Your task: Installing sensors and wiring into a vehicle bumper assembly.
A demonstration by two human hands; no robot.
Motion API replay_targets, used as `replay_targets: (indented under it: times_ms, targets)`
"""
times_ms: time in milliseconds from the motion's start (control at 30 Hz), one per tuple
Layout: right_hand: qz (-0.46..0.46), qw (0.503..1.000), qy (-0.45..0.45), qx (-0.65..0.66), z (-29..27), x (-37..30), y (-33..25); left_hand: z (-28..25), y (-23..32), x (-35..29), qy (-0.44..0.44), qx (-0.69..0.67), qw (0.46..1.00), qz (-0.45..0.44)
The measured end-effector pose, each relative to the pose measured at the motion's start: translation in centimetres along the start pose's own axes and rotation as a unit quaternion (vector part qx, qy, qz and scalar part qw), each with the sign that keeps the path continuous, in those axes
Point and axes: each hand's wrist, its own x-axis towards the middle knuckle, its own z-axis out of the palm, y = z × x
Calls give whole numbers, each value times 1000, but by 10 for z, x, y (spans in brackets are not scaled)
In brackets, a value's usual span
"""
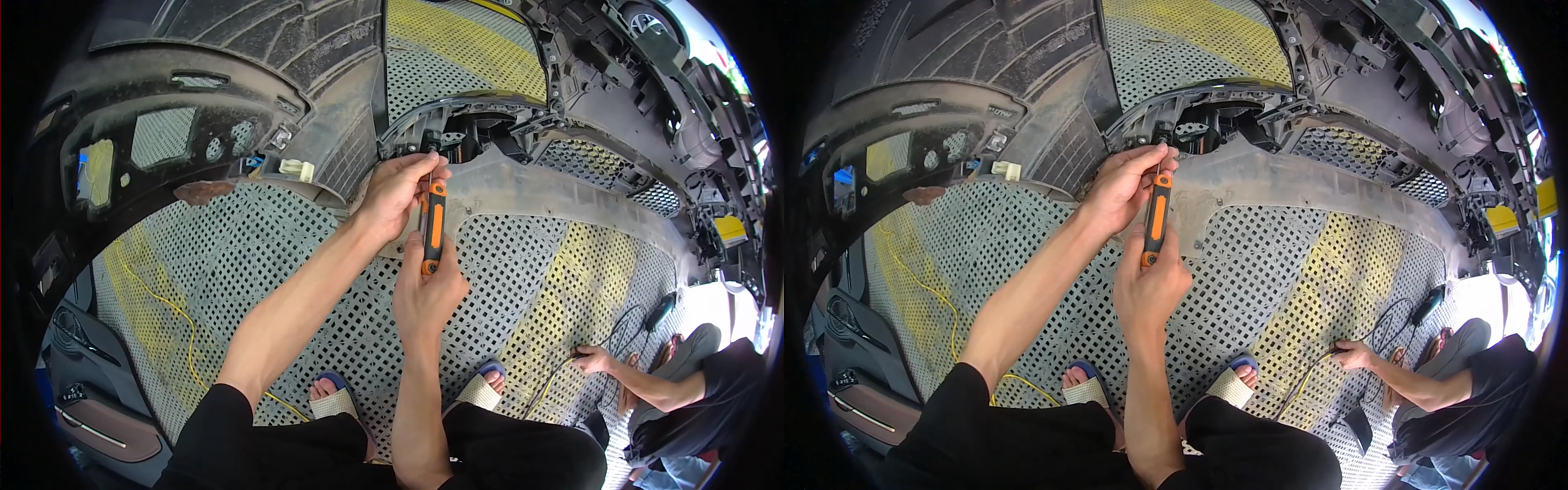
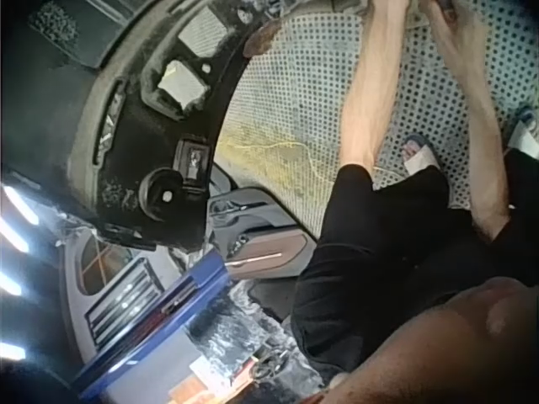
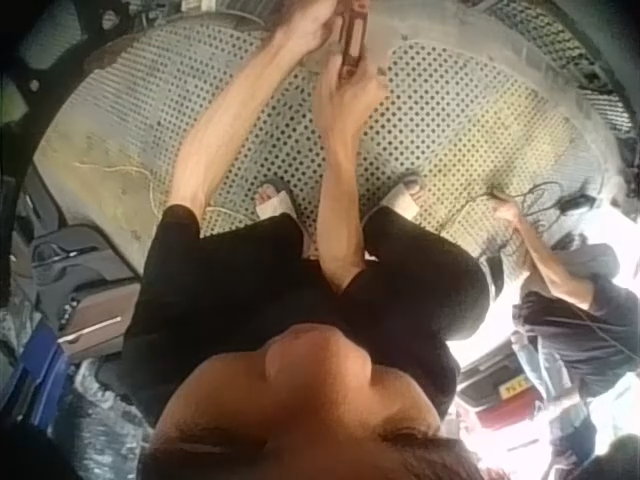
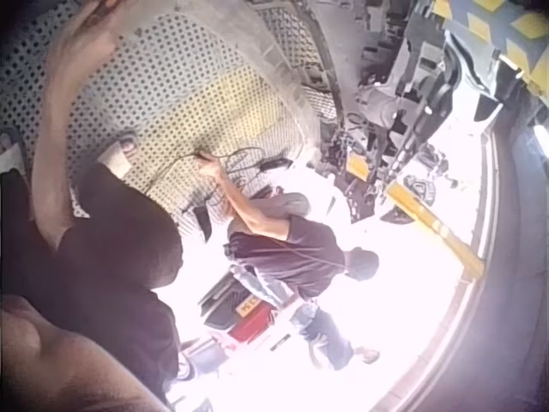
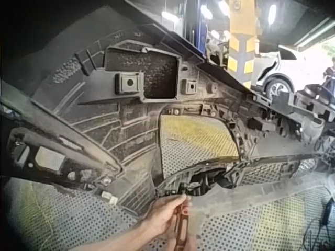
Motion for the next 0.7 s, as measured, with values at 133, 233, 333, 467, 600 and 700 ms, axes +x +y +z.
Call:
replay_targets:
  times_ms: [133,233,333,467,600,700]
  targets:
    - [297,794,-122,516,-15,9,-11,-3,2,0,1,-41,999,-23]
    - [315,663,-145,664,-15,8,1,-1,2,1,-26,-23,999,1]
    - [208,911,-32,356,-4,-6,-7,0,0,0,6,-30,999,-16]
    - [-89,993,62,-49,1,-1,7,0,1,3,1,-26,1000,-3]
    - [110,969,-46,217,-6,3,-7,-12,2,-1,-31,-52,998,-17]
    - [313,787,-85,525,-21,14,-8,-1,3,-8,-97,-47,992,-70]
